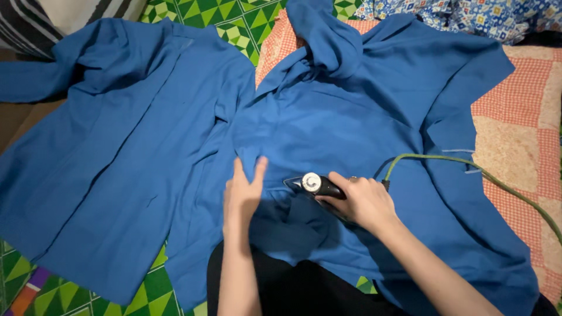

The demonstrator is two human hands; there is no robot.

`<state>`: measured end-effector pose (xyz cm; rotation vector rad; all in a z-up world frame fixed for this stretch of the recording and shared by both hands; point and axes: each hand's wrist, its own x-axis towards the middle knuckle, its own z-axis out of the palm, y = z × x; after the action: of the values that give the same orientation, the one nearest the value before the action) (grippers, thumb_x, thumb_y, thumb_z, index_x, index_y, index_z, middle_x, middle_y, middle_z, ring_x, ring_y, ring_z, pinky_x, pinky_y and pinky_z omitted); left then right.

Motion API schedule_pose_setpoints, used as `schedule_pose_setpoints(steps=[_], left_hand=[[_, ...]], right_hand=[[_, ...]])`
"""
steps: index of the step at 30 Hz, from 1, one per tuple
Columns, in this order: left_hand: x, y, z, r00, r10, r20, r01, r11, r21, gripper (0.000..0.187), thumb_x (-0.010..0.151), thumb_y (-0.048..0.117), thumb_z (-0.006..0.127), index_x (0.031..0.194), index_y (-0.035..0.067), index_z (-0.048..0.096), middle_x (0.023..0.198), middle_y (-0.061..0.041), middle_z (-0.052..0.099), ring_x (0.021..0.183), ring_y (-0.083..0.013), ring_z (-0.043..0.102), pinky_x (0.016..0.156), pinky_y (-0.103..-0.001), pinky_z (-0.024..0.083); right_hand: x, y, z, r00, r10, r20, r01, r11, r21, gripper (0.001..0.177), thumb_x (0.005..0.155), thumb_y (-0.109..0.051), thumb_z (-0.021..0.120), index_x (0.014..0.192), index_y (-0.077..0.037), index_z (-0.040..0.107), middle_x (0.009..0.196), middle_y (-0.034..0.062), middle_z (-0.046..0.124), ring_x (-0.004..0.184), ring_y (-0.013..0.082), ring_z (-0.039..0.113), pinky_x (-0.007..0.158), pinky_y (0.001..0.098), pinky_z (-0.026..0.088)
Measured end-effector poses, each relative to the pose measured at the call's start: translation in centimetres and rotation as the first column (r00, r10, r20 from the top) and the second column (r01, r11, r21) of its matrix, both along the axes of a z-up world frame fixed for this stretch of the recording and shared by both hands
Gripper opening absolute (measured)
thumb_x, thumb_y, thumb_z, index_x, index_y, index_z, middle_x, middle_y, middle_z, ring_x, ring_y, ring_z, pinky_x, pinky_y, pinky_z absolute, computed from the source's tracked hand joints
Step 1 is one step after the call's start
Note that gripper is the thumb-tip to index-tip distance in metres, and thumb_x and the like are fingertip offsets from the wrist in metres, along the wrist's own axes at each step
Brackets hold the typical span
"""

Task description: The person irons a blue garment laid out on a patterned floor. They use a handheld iron to smooth the fabric and periodically spray it with a liquid from a spray bottle to assist in removing wrinkles.

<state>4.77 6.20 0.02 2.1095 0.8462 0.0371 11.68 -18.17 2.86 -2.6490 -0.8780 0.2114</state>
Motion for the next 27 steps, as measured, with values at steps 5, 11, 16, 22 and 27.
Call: schedule_pose_setpoints(steps=[5,11,16,22,27], left_hand=[[-0.4,0.4,-3.3,0.999,0.024,0.021,-0.024,1.0,0.001,0.074,0.08,0.031,0.077,0.144,0.009,0.048,0.116,-0.029,0.07,0.111,-0.0493,0.064,0.09,-0.052,0.052],[0.0,1.2,-4.7,0.996,0.086,0.013,-0.087,0.993,0.085,0.07,0.076,0.026,0.085,0.138,0.005,0.057,0.113,-0.03,0.07,0.111,-0.0476,0.066,0.093,-0.05,0.054],[0.3,0.7,-2.4,0.981,0.159,-0.114,-0.149,0.985,0.089,0.063,0.079,0.029,0.083,0.137,0.014,0.062,0.111,-0.027,0.072,0.11,-0.0475,0.066,0.091,-0.052,0.053],[0.6,0.5,-1.1,0.968,0.192,-0.16,-0.165,0.972,0.166,0.062,0.081,0.036,0.08,0.138,0.019,0.062,0.116,-0.021,0.073,0.109,-0.0458,0.067,0.093,-0.053,0.053],[0.4,1.2,-1.5,0.963,0.238,-0.122,-0.205,0.95,0.237,0.061,0.078,0.039,0.082,0.134,0.02,0.065,0.122,-0.013,0.073,0.11,-0.0418,0.068,0.091,-0.052,0.054]], right_hand=[[0.2,-0.3,0.6,0.997,0.073,-0.028,-0.073,0.997,-0.001,0.044,0.08,-0.053,0.077,0.105,-0.018,0.064,0.072,0.0145,0.072,0.066,0.0413,0.07,0.057,0.0515,0.055],[0.2,0.2,0.4,0.999,0.045,-0.026,-0.046,0.999,-0.021,0.044,0.081,-0.054,0.076,0.105,-0.02,0.064,0.075,0.0153,0.073,0.068,0.0436,0.07,0.057,0.0536,0.055],[0.7,0.7,0.4,0.997,0.043,-0.066,-0.051,0.99,-0.135,0.048,0.08,-0.057,0.076,0.113,-0.024,0.064,0.075,0.0172,0.072,0.07,0.0453,0.069,0.059,0.0543,0.055],[0.5,1.9,-0.4,0.986,0.152,0.062,-0.156,0.986,0.062,0.042,0.082,-0.051,0.076,0.104,-0.018,0.064,0.076,0.0152,0.074,0.066,0.0424,0.07,0.057,0.0521,0.056],[0.7,3.1,-0.6,0.99,0.113,0.081,-0.116,0.993,0.038,0.042,0.083,-0.051,0.075,0.106,-0.017,0.064,0.071,0.0157,0.072,0.065,0.0424,0.069,0.056,0.052,0.055]])
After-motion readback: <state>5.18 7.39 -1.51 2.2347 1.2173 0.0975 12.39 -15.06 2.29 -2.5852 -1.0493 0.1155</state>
